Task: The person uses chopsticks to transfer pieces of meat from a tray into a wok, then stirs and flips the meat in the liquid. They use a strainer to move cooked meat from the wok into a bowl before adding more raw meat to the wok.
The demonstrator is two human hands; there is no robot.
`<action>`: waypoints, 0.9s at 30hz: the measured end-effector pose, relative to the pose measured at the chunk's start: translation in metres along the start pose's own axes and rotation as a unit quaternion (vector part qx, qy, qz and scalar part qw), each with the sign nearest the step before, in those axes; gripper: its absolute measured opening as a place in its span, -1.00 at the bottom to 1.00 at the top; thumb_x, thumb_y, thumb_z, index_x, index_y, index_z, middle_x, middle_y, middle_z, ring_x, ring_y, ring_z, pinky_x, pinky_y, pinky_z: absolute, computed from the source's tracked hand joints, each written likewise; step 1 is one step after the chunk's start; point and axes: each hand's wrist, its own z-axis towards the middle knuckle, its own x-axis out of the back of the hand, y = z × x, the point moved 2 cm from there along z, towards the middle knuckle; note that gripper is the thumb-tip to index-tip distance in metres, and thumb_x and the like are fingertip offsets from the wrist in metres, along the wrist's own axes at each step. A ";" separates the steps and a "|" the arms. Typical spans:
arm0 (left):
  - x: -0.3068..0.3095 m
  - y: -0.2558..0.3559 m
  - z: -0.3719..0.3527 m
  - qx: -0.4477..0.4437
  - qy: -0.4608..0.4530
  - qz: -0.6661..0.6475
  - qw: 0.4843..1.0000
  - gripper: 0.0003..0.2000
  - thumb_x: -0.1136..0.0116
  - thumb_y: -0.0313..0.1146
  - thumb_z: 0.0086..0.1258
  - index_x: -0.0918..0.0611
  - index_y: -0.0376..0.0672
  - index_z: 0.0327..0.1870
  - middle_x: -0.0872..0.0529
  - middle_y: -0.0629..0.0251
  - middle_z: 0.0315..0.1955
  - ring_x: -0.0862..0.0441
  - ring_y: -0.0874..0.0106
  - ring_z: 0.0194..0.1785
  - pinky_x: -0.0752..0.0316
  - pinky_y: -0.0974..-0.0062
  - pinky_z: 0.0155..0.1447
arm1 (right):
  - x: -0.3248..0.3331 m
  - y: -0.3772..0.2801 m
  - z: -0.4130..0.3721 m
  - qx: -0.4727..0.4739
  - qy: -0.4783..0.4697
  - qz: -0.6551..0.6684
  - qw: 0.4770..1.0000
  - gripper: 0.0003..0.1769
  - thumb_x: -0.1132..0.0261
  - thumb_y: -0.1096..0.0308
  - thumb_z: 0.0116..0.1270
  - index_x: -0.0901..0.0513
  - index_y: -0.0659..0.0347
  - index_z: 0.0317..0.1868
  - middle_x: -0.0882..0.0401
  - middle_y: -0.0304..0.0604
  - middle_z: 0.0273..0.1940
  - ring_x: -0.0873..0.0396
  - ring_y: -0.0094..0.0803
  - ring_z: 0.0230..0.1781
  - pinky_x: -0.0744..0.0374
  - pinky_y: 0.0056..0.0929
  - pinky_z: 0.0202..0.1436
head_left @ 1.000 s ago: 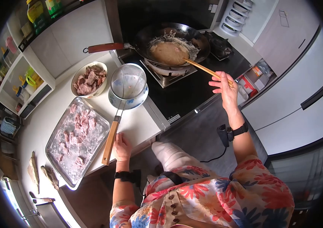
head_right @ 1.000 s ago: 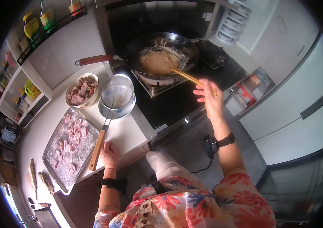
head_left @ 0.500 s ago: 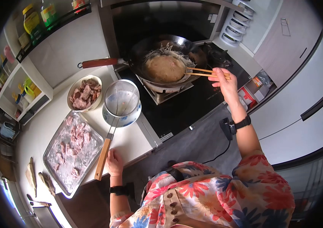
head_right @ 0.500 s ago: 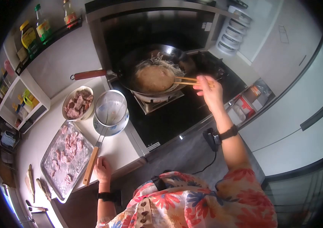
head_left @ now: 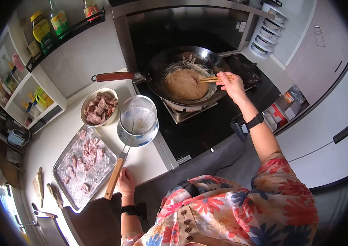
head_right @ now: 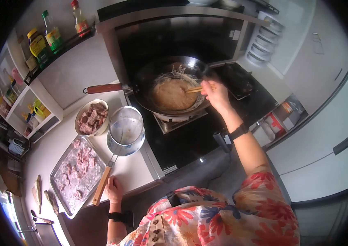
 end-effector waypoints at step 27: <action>-0.001 -0.001 -0.001 0.003 0.012 -0.016 1.000 -0.91 0.04 -0.41 0.22 -0.55 -0.09 -0.35 -0.58 0.10 -0.59 -0.56 0.10 -0.46 -0.42 0.23 -0.39 | -0.070 -0.021 0.006 0.048 -0.025 0.060 0.997 -0.73 -0.15 0.23 0.33 -0.60 0.28 -0.18 -0.64 -0.18 -0.32 -0.64 -0.50 -0.38 -0.52 -0.63 -0.43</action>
